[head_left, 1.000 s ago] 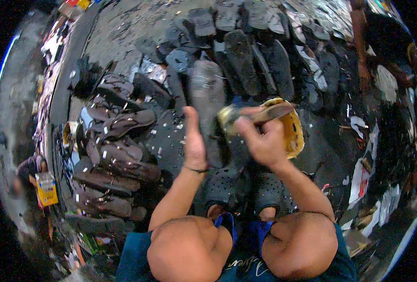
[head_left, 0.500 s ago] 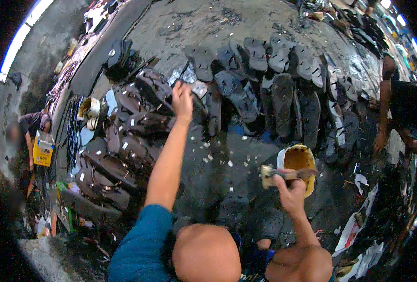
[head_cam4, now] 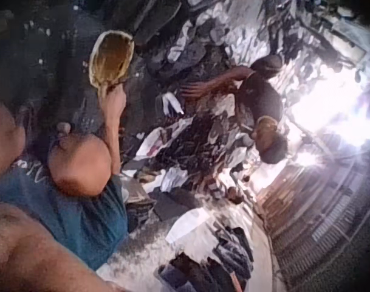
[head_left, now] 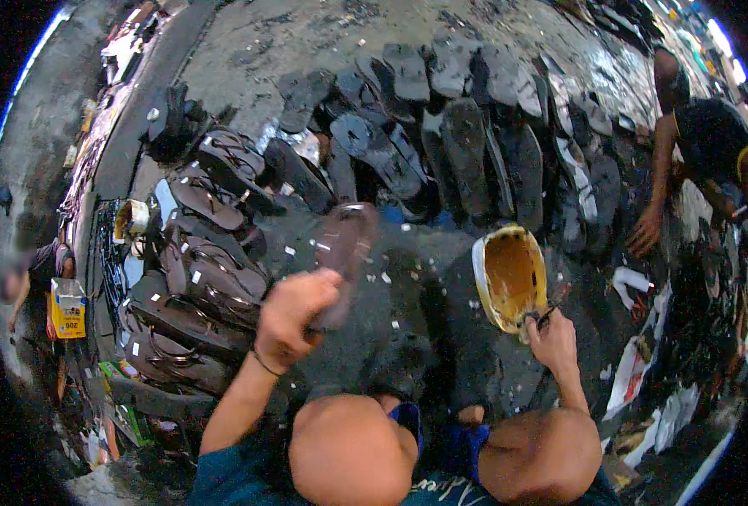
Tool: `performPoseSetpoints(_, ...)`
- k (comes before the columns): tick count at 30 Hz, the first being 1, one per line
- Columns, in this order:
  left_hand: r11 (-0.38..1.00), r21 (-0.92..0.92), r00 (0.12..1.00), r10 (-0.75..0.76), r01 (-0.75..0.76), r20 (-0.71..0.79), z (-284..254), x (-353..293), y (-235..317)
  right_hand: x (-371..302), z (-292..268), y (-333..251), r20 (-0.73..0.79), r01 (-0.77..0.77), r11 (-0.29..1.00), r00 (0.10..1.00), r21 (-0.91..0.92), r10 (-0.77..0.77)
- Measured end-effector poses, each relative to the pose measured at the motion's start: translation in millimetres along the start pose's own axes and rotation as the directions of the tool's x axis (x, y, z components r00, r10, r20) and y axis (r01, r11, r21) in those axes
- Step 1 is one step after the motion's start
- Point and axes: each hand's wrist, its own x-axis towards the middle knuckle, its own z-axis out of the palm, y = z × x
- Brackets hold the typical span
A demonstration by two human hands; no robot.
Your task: The person sits on the ground and applies a brown adhesive to the soles of multiple black sandals using a brush. They repeatedly dip the brush into a container and spread the glue across the sole surface, then place each treated sandal back into a pile.
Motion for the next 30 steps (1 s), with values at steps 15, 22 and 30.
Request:
performPoseSetpoints(15, 0.907, 0.114, 0.900, -0.417, 0.404, 0.128, 181, -23, -10, -9, -16, -57, 0.146, 0.227, 0.789, 0.918, 0.572, -0.370)
performPoseSetpoints(22, -0.542, -0.821, 0.768, -0.445, 0.179, 0.461, 149, 28, -1, 30, 15, -158, -0.365, 0.553, 0.436, 0.818, 0.710, -0.444)
performPoseSetpoints(30, -0.436, -0.865, 0.613, -0.621, 0.248, 0.489, 134, 42, 31, 17, 19, -158, -0.397, 0.702, 0.418, 0.688, 0.577, -0.607)
